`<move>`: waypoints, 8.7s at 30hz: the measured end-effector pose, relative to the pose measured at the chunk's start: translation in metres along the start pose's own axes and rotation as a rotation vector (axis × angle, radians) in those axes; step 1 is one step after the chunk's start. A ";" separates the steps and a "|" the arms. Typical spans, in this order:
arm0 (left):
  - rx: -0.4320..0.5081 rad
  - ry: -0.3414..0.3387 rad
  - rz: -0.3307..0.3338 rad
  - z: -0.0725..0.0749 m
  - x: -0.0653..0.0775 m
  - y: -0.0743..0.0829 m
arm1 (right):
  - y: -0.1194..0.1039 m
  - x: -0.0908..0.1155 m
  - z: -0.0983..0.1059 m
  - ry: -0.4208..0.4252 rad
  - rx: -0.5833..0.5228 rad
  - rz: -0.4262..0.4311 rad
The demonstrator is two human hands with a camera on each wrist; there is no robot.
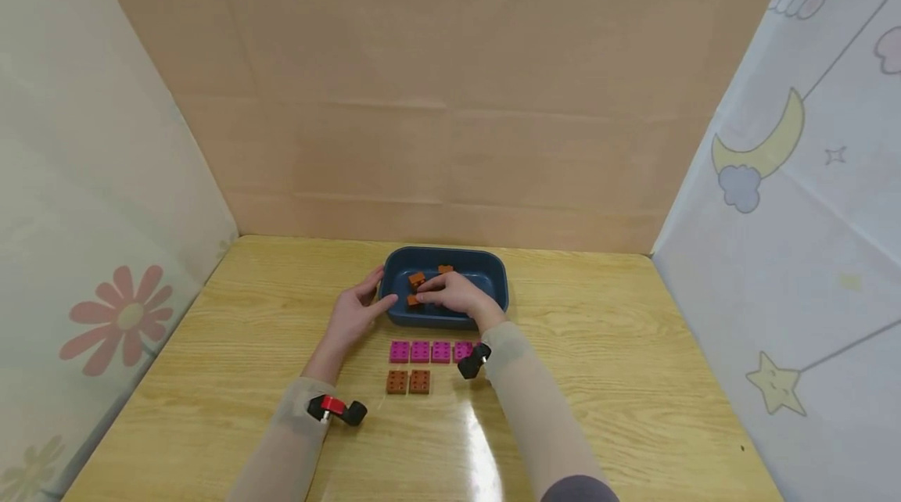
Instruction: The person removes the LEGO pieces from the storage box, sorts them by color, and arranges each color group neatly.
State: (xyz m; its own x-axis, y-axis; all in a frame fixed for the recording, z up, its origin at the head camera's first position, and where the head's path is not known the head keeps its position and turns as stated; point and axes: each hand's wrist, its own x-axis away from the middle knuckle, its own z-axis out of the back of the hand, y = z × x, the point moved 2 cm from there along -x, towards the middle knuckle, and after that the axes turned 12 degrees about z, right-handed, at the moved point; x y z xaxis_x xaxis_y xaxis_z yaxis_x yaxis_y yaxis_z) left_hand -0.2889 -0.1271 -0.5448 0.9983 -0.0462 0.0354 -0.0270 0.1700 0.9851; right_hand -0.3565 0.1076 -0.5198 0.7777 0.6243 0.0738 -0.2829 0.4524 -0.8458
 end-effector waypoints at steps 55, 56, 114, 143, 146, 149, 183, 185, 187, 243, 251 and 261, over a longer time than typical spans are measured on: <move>-0.022 0.010 0.010 0.003 0.000 0.000 | -0.004 0.001 0.002 -0.021 0.011 0.110; -0.023 0.011 0.010 0.003 0.000 0.000 | -0.004 0.001 0.002 -0.015 0.002 0.109; -0.003 0.015 0.025 0.000 0.001 0.002 | -0.018 0.149 -0.019 0.155 -0.131 0.204; 0.002 0.007 0.035 0.001 0.002 0.004 | -0.029 0.144 -0.044 0.037 0.109 0.161; 0.003 0.007 0.030 0.002 0.003 0.005 | -0.029 0.143 -0.046 0.016 0.131 0.167; -0.010 0.020 0.022 0.004 0.003 0.005 | -0.030 0.142 -0.048 0.001 0.144 0.168; -0.028 0.012 0.020 0.002 0.001 0.004 | -0.028 0.143 -0.050 0.022 0.268 0.187; -0.027 0.011 0.017 0.002 0.001 0.004 | -0.028 0.143 -0.050 0.026 0.266 0.189; -0.030 0.015 0.014 0.002 0.002 0.004 | -0.029 0.143 -0.050 0.034 0.273 0.198; -0.025 0.020 0.010 0.004 0.000 0.000 | -0.013 -0.017 -0.003 0.058 0.613 0.449; -0.041 0.021 0.025 0.003 0.000 0.000 | -0.010 -0.019 -0.003 0.051 0.625 0.416; -0.020 0.022 0.020 0.003 0.001 0.000 | -0.012 -0.020 -0.006 0.029 0.713 0.424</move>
State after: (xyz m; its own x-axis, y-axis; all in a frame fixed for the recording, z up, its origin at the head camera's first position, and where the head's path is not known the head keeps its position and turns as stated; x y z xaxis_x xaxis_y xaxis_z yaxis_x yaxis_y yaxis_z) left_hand -0.2879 -0.1299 -0.5447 0.9985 -0.0209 0.0506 -0.0457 0.1900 0.9807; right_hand -0.3652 0.0860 -0.5143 0.5364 0.8205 -0.1977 -0.8357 0.4837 -0.2601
